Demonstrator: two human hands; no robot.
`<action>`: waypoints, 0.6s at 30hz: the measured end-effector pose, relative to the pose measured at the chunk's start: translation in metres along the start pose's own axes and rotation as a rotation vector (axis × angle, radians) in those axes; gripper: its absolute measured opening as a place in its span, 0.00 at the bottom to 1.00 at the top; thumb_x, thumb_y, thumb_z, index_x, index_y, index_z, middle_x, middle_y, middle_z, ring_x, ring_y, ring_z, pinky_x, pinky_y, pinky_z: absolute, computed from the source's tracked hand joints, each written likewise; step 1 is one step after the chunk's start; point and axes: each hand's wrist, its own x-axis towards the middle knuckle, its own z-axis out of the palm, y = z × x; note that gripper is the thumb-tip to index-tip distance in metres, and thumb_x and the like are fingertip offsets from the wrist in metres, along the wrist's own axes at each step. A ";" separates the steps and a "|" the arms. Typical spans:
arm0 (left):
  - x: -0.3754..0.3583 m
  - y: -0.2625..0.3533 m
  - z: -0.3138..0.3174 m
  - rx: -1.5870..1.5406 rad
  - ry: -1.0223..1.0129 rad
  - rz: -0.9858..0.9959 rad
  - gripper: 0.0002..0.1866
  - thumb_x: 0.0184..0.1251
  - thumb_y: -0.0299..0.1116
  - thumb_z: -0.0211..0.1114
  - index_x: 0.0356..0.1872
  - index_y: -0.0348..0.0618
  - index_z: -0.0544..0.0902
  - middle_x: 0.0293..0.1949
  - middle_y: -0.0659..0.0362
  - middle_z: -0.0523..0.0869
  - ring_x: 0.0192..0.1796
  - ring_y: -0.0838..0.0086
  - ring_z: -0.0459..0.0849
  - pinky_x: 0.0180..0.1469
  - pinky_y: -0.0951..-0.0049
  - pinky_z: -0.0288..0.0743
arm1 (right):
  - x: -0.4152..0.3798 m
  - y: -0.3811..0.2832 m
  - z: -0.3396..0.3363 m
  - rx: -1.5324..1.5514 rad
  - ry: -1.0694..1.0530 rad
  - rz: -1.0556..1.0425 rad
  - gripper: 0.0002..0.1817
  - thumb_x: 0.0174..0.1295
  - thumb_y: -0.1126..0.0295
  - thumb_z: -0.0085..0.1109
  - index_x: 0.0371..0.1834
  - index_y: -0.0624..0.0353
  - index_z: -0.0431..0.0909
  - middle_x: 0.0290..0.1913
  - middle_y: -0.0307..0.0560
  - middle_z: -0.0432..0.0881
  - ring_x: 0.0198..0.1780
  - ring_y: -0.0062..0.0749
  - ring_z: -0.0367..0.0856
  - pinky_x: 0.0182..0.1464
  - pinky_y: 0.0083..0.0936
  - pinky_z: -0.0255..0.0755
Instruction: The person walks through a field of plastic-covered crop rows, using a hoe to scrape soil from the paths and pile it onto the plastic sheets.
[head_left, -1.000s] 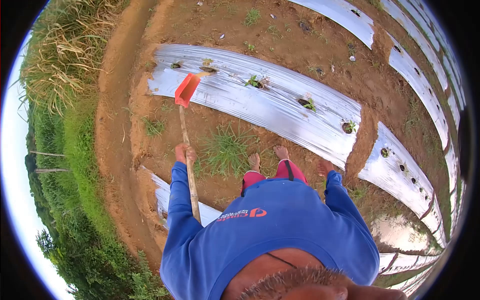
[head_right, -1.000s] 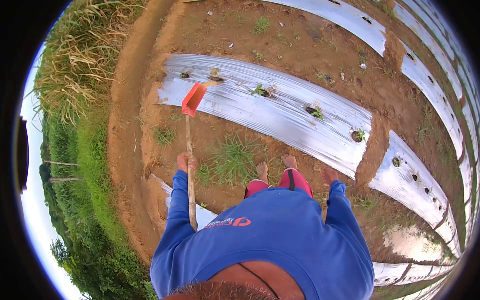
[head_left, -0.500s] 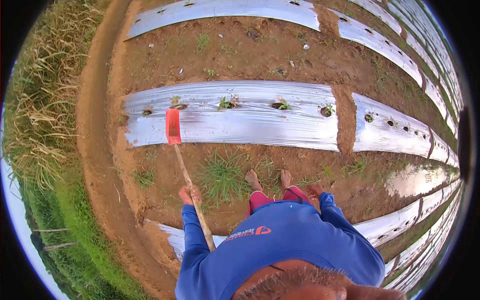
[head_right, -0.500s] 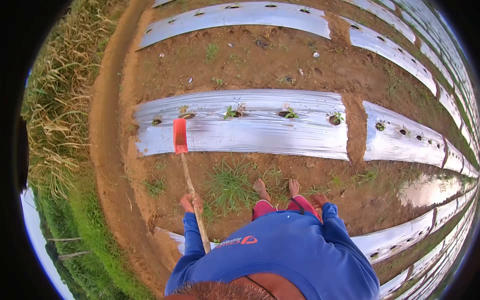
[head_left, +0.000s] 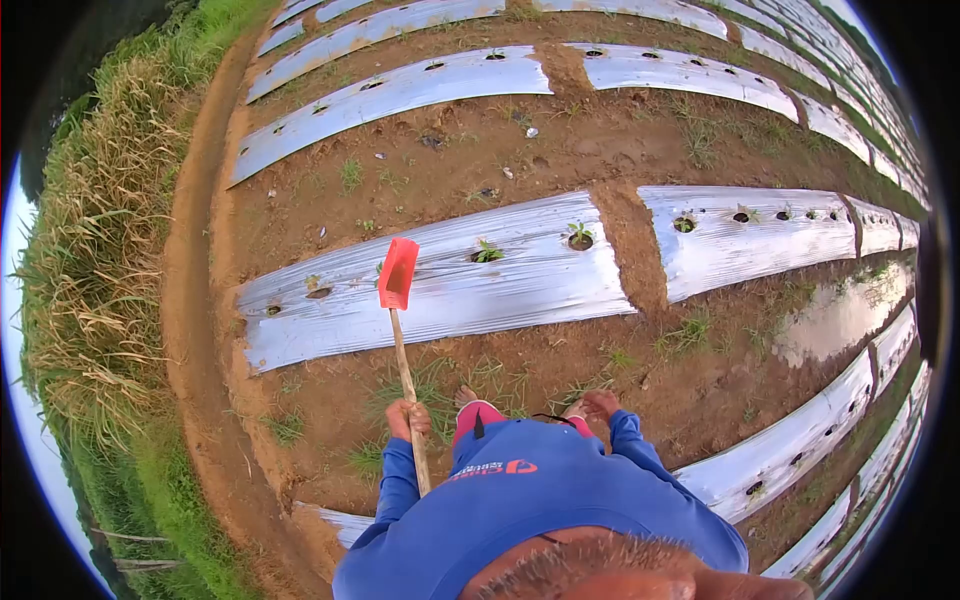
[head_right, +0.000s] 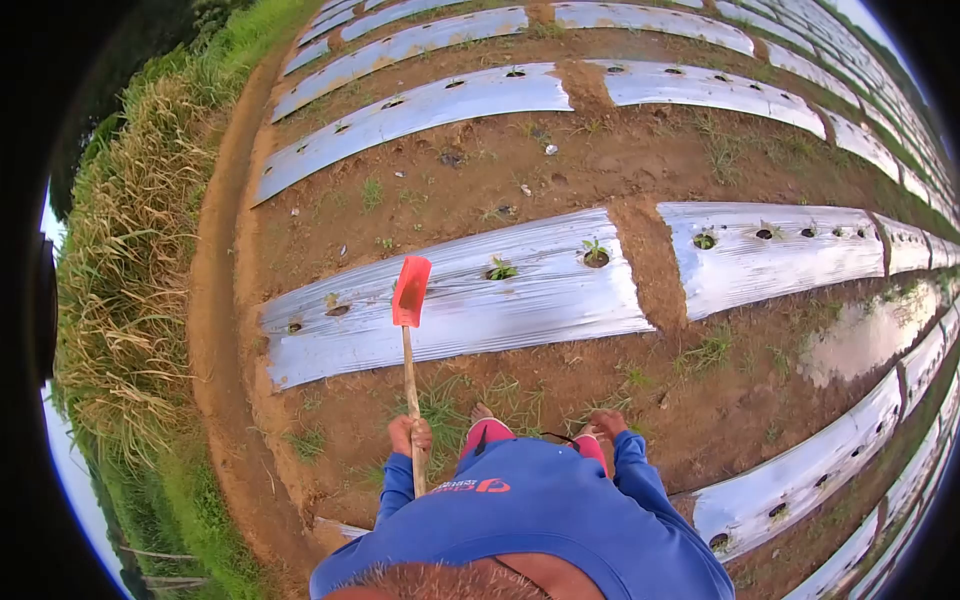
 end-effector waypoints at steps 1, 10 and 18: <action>0.007 -0.018 0.021 0.017 0.014 -0.011 0.09 0.39 0.37 0.51 0.18 0.45 0.65 0.13 0.67 0.62 0.12 0.83 0.59 0.12 0.84 0.56 | -0.008 0.007 -0.020 0.041 0.007 0.011 0.17 0.49 0.58 0.55 0.39 0.57 0.74 0.31 0.43 0.76 0.27 0.28 0.74 0.24 0.23 0.70; 0.071 -0.154 0.175 0.245 -0.066 -0.299 0.09 0.38 0.38 0.51 0.18 0.43 0.67 0.12 0.66 0.63 0.11 0.83 0.59 0.11 0.85 0.56 | -0.062 0.094 -0.223 0.466 0.297 -0.081 0.15 0.49 0.59 0.55 0.37 0.55 0.73 0.27 0.41 0.74 0.25 0.26 0.73 0.24 0.26 0.69; 0.155 -0.266 0.298 0.489 -0.016 -0.573 0.10 0.38 0.38 0.51 0.18 0.42 0.66 0.14 0.65 0.64 0.10 0.84 0.59 0.10 0.84 0.55 | -0.102 0.147 -0.325 0.738 0.490 0.026 0.14 0.50 0.56 0.53 0.35 0.52 0.71 0.26 0.38 0.72 0.25 0.28 0.72 0.27 0.32 0.67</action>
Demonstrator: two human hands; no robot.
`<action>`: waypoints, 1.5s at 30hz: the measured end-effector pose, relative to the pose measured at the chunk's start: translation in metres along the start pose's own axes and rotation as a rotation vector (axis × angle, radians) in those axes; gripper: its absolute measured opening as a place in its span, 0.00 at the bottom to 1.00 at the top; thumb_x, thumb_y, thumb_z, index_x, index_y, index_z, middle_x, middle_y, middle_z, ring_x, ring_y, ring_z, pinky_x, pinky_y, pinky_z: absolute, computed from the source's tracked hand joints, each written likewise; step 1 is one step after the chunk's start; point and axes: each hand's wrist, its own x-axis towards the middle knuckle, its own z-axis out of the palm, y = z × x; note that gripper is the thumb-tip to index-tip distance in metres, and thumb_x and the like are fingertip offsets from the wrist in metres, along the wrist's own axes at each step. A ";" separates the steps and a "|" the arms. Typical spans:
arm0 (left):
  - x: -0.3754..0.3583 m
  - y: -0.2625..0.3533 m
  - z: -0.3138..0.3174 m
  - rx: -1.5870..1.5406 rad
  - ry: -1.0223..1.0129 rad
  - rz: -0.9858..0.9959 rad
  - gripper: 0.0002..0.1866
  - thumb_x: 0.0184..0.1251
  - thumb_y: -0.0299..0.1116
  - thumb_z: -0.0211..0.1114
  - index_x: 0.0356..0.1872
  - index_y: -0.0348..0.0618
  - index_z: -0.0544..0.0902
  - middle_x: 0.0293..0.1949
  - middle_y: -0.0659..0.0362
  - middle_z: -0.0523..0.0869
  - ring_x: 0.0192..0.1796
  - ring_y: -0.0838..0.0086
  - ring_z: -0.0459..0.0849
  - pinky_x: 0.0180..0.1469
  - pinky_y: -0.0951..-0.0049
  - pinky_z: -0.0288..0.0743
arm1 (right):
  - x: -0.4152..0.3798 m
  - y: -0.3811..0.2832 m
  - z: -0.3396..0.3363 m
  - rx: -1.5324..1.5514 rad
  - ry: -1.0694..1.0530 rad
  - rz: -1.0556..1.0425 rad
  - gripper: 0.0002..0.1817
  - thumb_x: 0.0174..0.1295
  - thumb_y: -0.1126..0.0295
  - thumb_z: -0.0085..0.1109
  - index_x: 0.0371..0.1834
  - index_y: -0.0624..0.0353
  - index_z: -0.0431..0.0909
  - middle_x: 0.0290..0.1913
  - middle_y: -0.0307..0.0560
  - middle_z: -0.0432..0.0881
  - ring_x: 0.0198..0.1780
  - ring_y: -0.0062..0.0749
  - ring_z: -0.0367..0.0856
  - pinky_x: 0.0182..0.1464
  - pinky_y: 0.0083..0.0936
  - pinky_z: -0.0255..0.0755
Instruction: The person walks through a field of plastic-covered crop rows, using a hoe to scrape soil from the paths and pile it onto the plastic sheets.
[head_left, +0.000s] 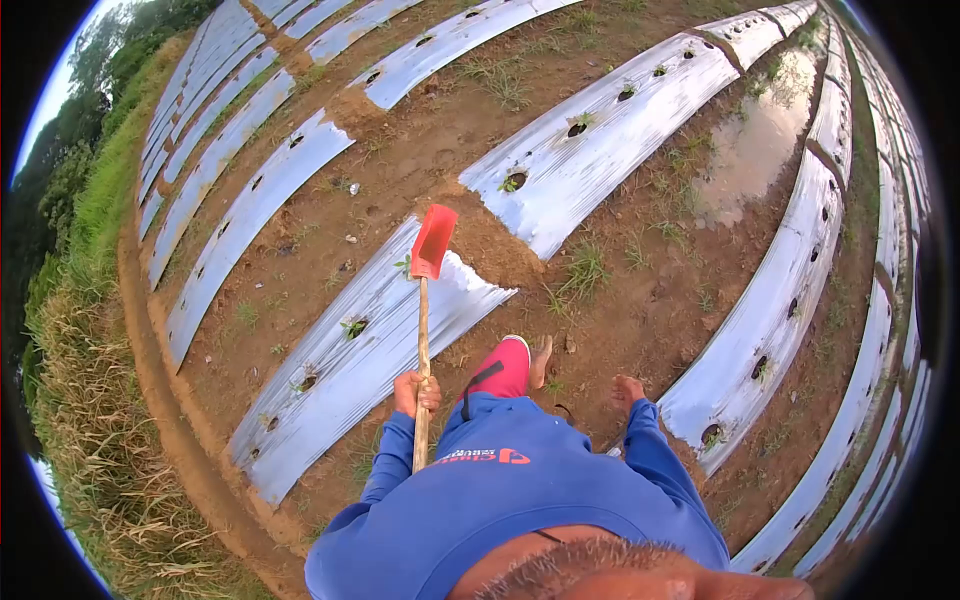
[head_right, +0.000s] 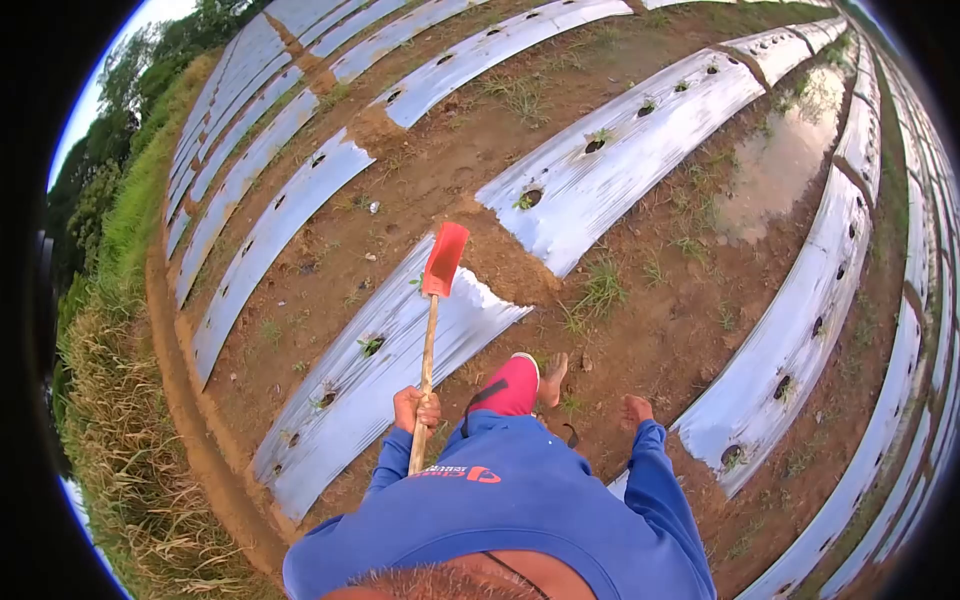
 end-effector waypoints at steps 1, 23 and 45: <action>0.018 0.002 0.017 0.034 0.011 -0.031 0.10 0.38 0.37 0.51 0.18 0.42 0.66 0.14 0.65 0.64 0.10 0.84 0.59 0.10 0.84 0.54 | 0.000 -0.002 -0.012 0.028 0.005 0.045 0.13 0.50 0.57 0.53 0.33 0.52 0.71 0.26 0.38 0.72 0.26 0.28 0.71 0.27 0.31 0.66; 0.421 -0.059 0.466 0.537 -0.085 -0.493 0.09 0.41 0.35 0.49 0.23 0.43 0.67 0.14 0.64 0.63 0.11 0.84 0.58 0.10 0.84 0.54 | 0.017 -0.209 -0.200 0.576 0.147 0.083 0.13 0.53 0.54 0.47 0.33 0.50 0.71 0.24 0.33 0.71 0.25 0.25 0.70 0.28 0.23 0.64; 0.816 -0.225 0.870 0.532 0.087 -0.648 0.07 0.40 0.33 0.50 0.20 0.42 0.65 0.14 0.65 0.62 0.13 0.82 0.62 0.14 0.82 0.59 | 0.217 -0.562 -0.576 0.733 0.475 -0.258 0.17 0.50 0.56 0.55 0.35 0.58 0.73 0.27 0.40 0.73 0.25 0.25 0.70 0.29 0.22 0.68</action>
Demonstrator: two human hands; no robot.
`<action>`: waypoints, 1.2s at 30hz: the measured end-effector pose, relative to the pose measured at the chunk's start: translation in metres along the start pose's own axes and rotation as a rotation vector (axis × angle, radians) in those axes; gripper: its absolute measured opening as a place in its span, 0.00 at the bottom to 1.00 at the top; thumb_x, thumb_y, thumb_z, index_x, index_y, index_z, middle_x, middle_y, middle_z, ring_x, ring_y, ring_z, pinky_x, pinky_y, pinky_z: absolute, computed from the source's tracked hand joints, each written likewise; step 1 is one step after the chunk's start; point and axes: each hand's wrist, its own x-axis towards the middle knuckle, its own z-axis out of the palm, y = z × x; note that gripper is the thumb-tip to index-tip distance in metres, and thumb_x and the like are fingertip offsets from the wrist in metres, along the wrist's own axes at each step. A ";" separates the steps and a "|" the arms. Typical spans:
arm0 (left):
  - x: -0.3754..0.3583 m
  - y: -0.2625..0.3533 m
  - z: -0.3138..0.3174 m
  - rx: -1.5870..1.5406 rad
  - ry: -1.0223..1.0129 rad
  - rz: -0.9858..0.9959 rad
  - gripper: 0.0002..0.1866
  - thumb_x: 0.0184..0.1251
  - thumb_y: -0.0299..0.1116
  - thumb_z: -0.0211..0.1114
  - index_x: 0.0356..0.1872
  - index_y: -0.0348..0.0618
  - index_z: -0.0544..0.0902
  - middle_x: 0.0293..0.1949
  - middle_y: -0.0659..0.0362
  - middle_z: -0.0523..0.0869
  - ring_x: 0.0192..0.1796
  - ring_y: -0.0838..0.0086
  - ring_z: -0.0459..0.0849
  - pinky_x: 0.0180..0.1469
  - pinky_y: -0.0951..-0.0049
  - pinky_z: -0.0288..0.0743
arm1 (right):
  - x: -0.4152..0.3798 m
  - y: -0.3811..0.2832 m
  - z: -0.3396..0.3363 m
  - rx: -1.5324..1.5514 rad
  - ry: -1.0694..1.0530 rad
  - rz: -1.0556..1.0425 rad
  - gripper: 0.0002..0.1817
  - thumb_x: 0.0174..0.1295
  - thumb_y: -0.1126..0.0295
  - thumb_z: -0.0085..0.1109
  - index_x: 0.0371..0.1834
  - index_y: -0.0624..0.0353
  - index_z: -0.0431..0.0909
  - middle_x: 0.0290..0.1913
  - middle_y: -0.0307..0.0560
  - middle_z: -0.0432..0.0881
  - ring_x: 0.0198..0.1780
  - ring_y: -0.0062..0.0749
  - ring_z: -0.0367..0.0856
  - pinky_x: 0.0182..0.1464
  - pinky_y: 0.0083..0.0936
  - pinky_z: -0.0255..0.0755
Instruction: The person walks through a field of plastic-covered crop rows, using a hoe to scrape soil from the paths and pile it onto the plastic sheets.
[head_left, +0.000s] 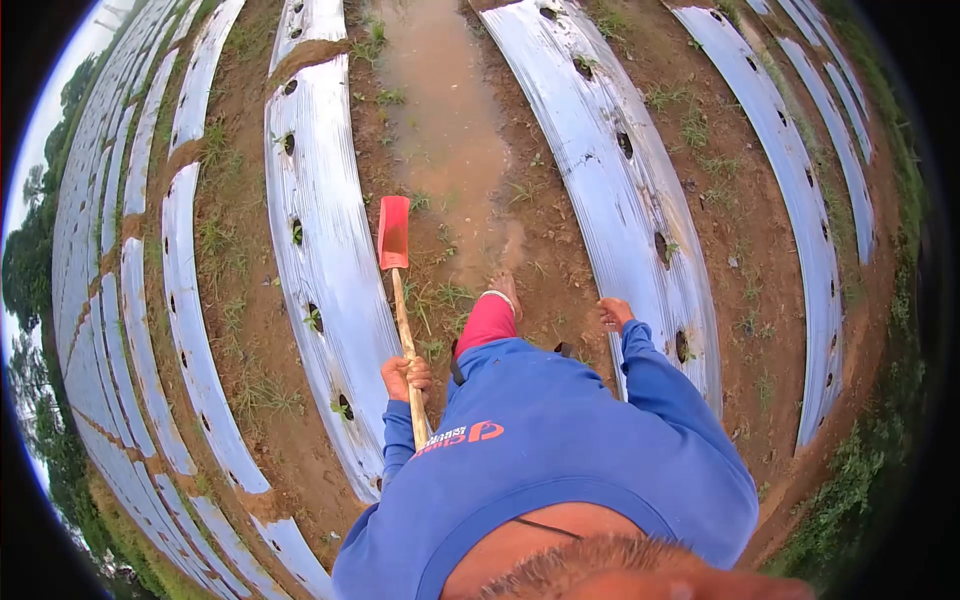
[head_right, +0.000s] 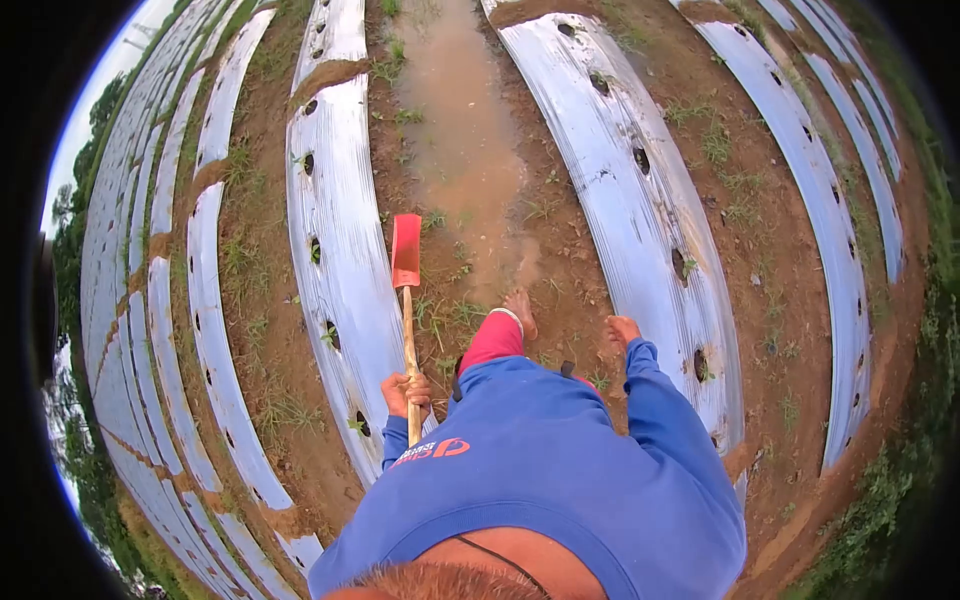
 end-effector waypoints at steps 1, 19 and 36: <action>0.006 0.015 0.012 0.001 0.020 -0.005 0.07 0.40 0.33 0.50 0.20 0.42 0.65 0.14 0.65 0.62 0.14 0.82 0.62 0.14 0.82 0.59 | -0.003 -0.011 -0.003 -0.049 0.065 0.121 0.18 0.49 0.55 0.55 0.36 0.56 0.73 0.28 0.39 0.72 0.27 0.25 0.70 0.30 0.24 0.68; 0.206 0.281 0.297 0.228 0.081 -0.113 0.11 0.39 0.36 0.51 0.23 0.40 0.66 0.16 0.63 0.65 0.14 0.82 0.62 0.14 0.83 0.59 | 0.154 -0.216 0.131 -0.019 -0.010 0.423 0.14 0.48 0.56 0.53 0.32 0.52 0.72 0.23 0.37 0.72 0.22 0.24 0.70 0.26 0.27 0.66; 0.396 0.530 0.506 0.291 0.171 -0.186 0.11 0.38 0.39 0.50 0.20 0.43 0.63 0.14 0.64 0.63 0.13 0.80 0.61 0.13 0.81 0.57 | 0.373 -0.668 0.275 -0.196 -0.007 -0.007 0.19 0.49 0.53 0.55 0.37 0.55 0.73 0.29 0.36 0.71 0.26 0.20 0.69 0.28 0.25 0.65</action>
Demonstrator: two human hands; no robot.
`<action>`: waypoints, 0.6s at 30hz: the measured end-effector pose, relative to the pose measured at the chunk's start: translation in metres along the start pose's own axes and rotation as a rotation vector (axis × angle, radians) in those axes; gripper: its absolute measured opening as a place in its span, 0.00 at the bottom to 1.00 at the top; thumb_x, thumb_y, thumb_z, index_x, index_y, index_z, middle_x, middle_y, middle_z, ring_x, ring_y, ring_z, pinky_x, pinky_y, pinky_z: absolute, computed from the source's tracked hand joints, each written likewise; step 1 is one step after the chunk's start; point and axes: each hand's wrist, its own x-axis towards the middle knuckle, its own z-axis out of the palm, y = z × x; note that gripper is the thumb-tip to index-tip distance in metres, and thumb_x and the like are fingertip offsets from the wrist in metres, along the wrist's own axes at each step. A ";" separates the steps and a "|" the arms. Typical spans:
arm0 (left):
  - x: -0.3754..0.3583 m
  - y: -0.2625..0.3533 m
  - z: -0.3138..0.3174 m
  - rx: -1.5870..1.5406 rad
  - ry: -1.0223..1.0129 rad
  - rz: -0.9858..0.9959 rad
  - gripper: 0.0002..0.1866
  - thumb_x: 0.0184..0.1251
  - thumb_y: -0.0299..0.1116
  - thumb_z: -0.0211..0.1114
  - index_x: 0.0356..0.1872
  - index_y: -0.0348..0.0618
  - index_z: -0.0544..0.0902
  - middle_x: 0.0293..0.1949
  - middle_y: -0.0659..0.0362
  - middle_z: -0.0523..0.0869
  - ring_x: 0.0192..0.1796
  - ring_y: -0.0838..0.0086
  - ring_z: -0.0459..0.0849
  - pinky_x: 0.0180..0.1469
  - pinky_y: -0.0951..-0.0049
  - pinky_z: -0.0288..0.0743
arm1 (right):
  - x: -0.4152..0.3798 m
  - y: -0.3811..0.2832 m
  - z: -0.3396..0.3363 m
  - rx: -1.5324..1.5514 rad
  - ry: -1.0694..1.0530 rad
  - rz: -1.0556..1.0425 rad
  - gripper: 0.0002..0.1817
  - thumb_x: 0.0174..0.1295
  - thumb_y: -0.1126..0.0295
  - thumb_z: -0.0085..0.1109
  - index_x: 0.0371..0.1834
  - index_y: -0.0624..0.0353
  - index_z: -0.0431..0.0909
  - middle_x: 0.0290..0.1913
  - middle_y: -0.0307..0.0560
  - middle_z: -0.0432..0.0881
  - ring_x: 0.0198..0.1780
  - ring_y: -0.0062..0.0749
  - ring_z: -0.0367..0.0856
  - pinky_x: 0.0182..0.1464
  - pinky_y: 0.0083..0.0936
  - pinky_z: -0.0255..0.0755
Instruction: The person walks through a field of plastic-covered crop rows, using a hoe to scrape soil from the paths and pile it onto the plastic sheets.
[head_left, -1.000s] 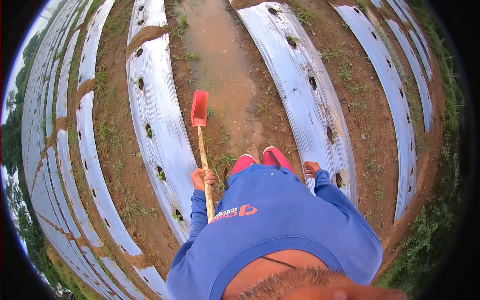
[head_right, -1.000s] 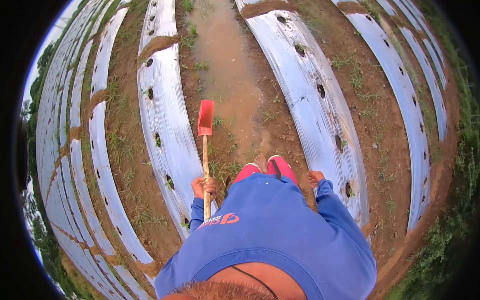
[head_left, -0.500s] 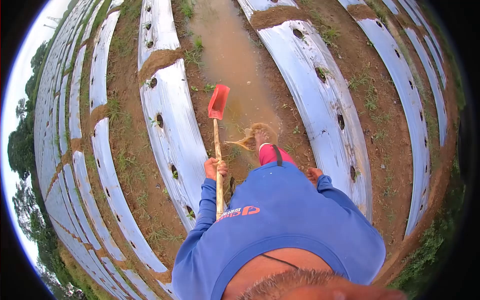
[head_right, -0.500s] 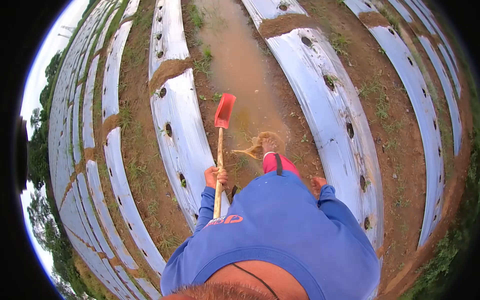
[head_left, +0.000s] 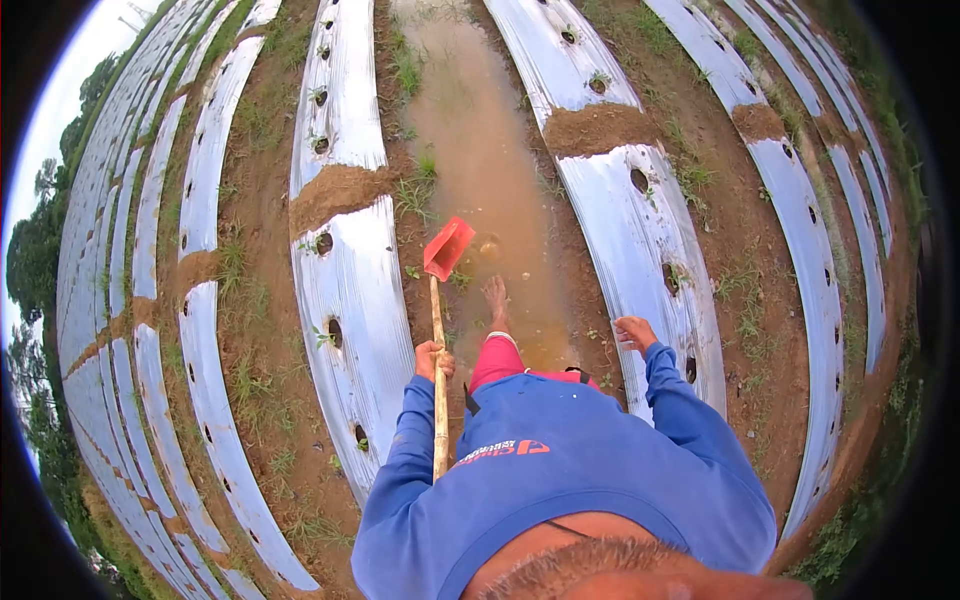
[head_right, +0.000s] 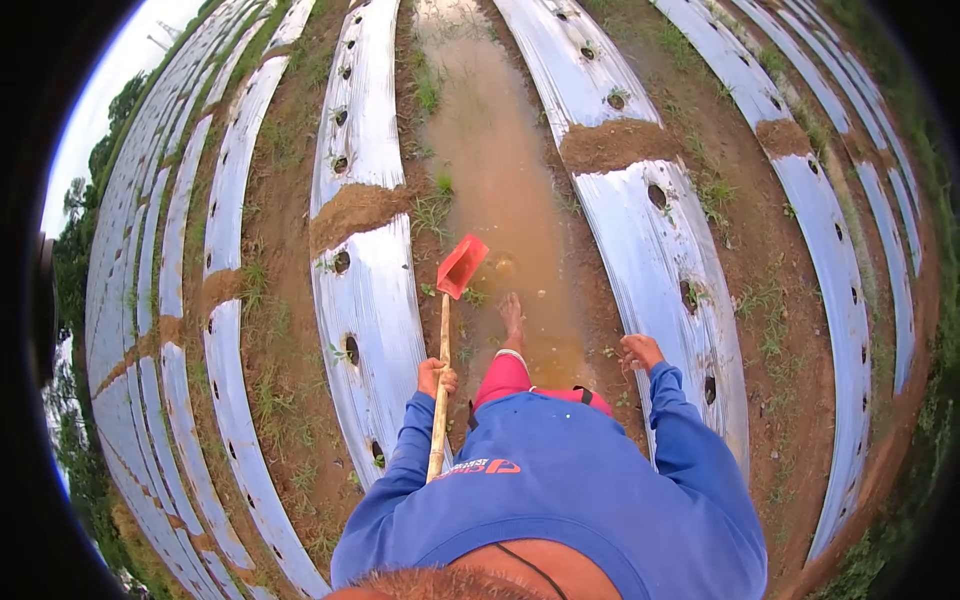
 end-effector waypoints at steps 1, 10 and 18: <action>0.010 0.021 0.005 0.009 0.047 -0.007 0.11 0.37 0.39 0.50 0.19 0.44 0.62 0.14 0.64 0.63 0.12 0.81 0.61 0.12 0.81 0.57 | 0.011 -0.006 -0.001 -0.025 0.004 0.018 0.19 0.49 0.53 0.55 0.37 0.54 0.73 0.30 0.35 0.71 0.26 0.21 0.69 0.30 0.26 0.65; 0.063 0.157 0.066 0.067 0.203 0.079 0.13 0.41 0.41 0.49 0.19 0.45 0.59 0.13 0.60 0.63 0.12 0.79 0.61 0.12 0.80 0.57 | 0.063 -0.057 0.018 -0.090 -0.012 0.452 0.15 0.48 0.55 0.55 0.33 0.53 0.74 0.26 0.36 0.72 0.28 0.25 0.70 0.30 0.29 0.67; 0.078 0.205 0.084 -0.019 0.243 -0.034 0.13 0.40 0.40 0.49 0.19 0.43 0.59 0.14 0.58 0.64 0.13 0.75 0.62 0.13 0.79 0.59 | 0.106 -0.146 0.037 0.108 0.029 0.261 0.16 0.47 0.55 0.55 0.33 0.55 0.73 0.26 0.36 0.70 0.24 0.23 0.69 0.28 0.29 0.65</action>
